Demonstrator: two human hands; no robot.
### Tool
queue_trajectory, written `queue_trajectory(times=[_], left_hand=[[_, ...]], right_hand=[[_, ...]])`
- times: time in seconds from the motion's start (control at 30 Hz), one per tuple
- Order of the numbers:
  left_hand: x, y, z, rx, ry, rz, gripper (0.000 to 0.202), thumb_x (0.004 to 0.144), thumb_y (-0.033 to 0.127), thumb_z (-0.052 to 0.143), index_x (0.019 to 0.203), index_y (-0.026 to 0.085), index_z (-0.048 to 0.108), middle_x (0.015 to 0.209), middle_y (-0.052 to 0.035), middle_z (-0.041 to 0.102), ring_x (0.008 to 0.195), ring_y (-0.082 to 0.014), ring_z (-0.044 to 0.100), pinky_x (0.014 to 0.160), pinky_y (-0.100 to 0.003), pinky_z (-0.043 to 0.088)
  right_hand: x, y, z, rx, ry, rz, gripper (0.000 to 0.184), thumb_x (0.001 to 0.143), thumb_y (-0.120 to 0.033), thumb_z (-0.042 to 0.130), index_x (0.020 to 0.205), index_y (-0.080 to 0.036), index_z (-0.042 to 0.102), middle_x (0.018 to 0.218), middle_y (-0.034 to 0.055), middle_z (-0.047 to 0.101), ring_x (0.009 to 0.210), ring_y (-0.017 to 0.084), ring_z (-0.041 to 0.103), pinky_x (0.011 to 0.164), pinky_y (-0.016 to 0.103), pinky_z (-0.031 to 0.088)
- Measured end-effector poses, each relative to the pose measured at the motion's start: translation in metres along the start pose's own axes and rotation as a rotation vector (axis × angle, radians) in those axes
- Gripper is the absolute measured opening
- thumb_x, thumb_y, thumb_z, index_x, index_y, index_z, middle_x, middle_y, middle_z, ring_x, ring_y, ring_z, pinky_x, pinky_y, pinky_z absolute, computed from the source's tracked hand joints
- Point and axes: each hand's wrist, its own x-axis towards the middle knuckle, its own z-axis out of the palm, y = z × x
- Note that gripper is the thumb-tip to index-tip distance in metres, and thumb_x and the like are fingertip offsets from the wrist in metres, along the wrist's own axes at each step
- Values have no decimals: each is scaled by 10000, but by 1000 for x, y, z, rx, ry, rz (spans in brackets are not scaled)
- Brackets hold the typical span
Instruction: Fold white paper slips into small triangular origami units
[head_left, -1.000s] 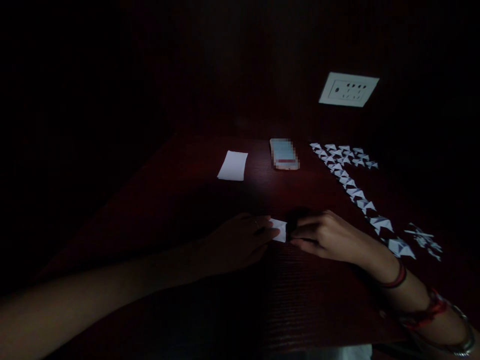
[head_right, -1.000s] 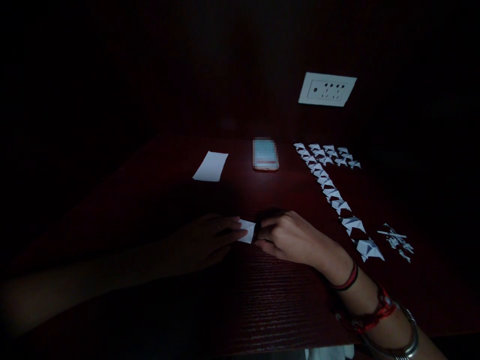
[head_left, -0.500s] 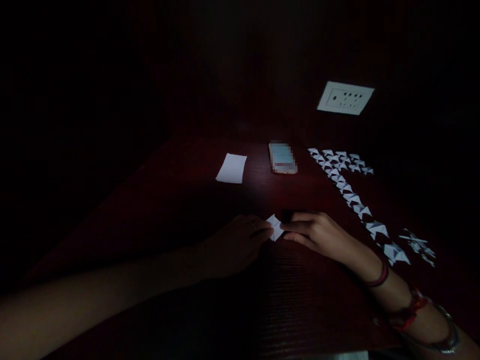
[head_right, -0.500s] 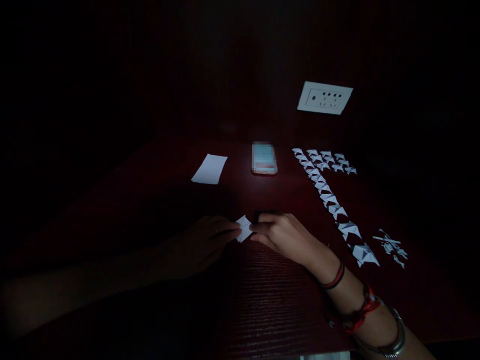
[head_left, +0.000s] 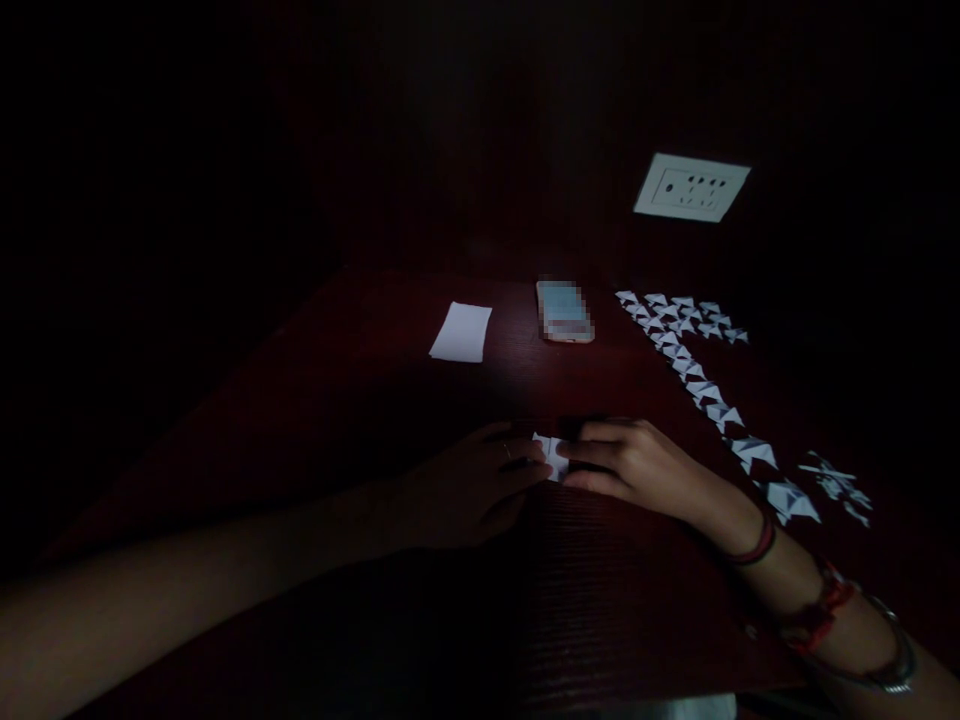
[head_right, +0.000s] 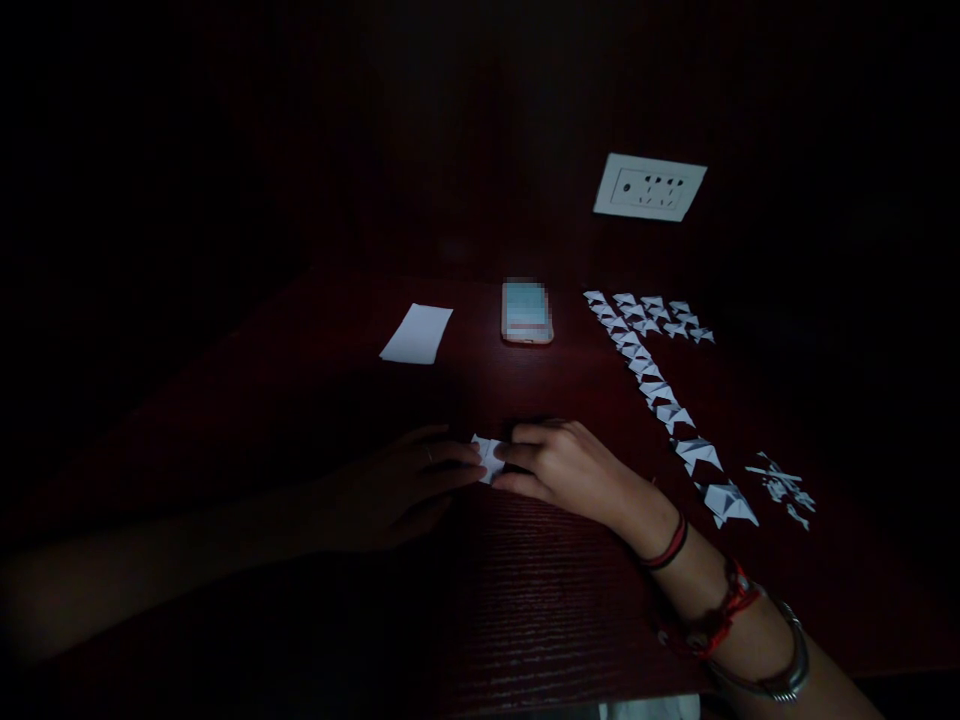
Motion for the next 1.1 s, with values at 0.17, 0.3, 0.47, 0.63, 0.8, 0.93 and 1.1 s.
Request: queue_trajectory(times=[0.17,0.3,0.47,0.63,0.8,0.93,1.1], left_hand=[[0,1,-1,-14,18,-9,344,822,176,396,1165,163,407,1176,-50,469,1135,-160,365,1016,-379,182],[-1,1,-1,-18,8,-32,361,822,187,395,1182,157,393,1207,-66,430,1133,-171,360,983,-357,245],[-2,0,-2,-21,-1,-34,379,821,200,393,1198,171,376,1227,-65,402,1094,-178,387,918,-341,310],[-2,-1,-1,-8,4,-47,356,821,210,397,1175,175,400,1207,-67,419,1056,-182,410,890,-339,319],[-1,-2,-1,-18,18,-21,353,819,197,399,1171,170,399,1192,-66,433,1066,-181,402,899,-337,308],[-1,-2,-1,-19,22,-11,351,825,205,396,1174,170,391,1194,-65,434,1068,-185,401,895,-343,313],[-1,-2,0,-30,30,-12,354,826,196,395,1179,174,382,1195,-66,435,1071,-180,400,896,-340,317]], right_hand=[[2,1,0,77,27,9,292,869,-310,356,872,-161,608,752,32,541,630,98,512,600,208,390],[4,-1,0,140,47,37,260,861,-272,374,842,-143,599,748,34,534,646,102,503,607,215,390],[3,-1,-1,291,26,-7,278,794,-330,500,1008,-165,562,808,25,539,703,104,518,640,209,407],[2,0,0,301,8,-31,213,819,-283,468,946,-171,597,822,30,545,712,103,526,659,217,411],[3,0,2,309,12,-44,228,798,-305,497,947,-166,597,837,34,552,724,109,536,666,220,419],[3,0,1,288,8,-45,215,828,-286,448,924,-170,602,820,30,551,710,103,531,661,216,411],[5,-2,0,276,-2,-28,199,848,-241,407,902,-158,580,811,30,525,693,97,503,637,205,390]])
